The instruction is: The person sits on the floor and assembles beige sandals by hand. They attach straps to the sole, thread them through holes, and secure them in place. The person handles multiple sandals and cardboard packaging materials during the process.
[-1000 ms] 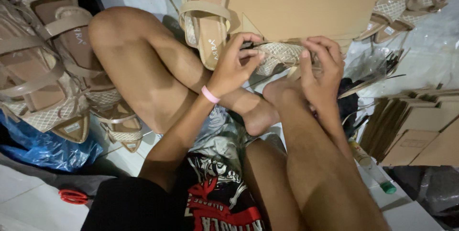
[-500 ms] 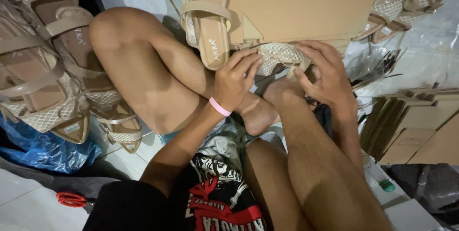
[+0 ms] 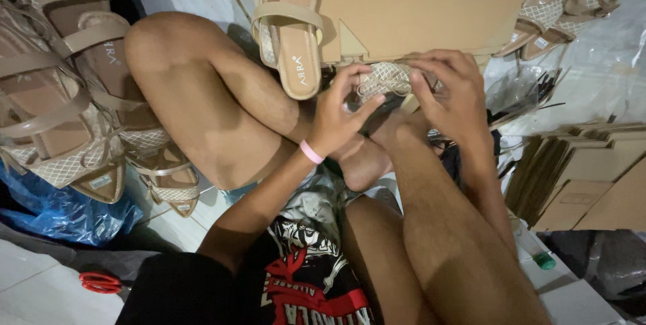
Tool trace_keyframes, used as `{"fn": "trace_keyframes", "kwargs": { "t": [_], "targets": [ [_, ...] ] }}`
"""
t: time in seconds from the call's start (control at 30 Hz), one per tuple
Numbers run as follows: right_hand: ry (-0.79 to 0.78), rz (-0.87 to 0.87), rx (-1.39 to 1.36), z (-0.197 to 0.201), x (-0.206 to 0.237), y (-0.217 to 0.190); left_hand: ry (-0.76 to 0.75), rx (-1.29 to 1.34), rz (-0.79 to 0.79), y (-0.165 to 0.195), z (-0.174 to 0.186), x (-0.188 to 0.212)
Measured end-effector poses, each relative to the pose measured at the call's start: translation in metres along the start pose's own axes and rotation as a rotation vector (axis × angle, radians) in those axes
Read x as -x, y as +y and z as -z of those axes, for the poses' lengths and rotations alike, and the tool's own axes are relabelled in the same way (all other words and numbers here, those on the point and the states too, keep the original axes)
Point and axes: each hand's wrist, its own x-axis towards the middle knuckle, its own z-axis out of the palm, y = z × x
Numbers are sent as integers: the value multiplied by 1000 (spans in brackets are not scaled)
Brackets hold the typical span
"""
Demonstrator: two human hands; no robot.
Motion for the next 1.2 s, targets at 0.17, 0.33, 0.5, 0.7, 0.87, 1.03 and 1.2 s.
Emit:
{"fn": "trace_keyframes", "kwargs": {
  "t": [0.17, 0.33, 0.5, 0.7, 0.87, 1.03, 1.2],
  "targets": [
    [-20, -50, 12, -7, -13, -7, 59, 151, 74, -8, -16, -4],
    [-47, -175, -118, -11, -17, -7, 115, 151, 82, -7, -23, -7],
    [-66, -188, -136, -16, -14, -5, 191, -134, 44, -2, -23, -11],
    [-35, -185, -131, -21, -11, -3, 176, -128, -44, 2, -20, -13],
    [-29, -190, -144, -24, -10, 0, 164, -127, -4, 3, -20, -15],
    [-22, -205, -158, -24, -10, 1, 157, -136, -27, 5, -17, -17],
    [-12, -216, -178, -24, -11, -1, 140, -107, 3, 5, -17, -17]
  ]
}}
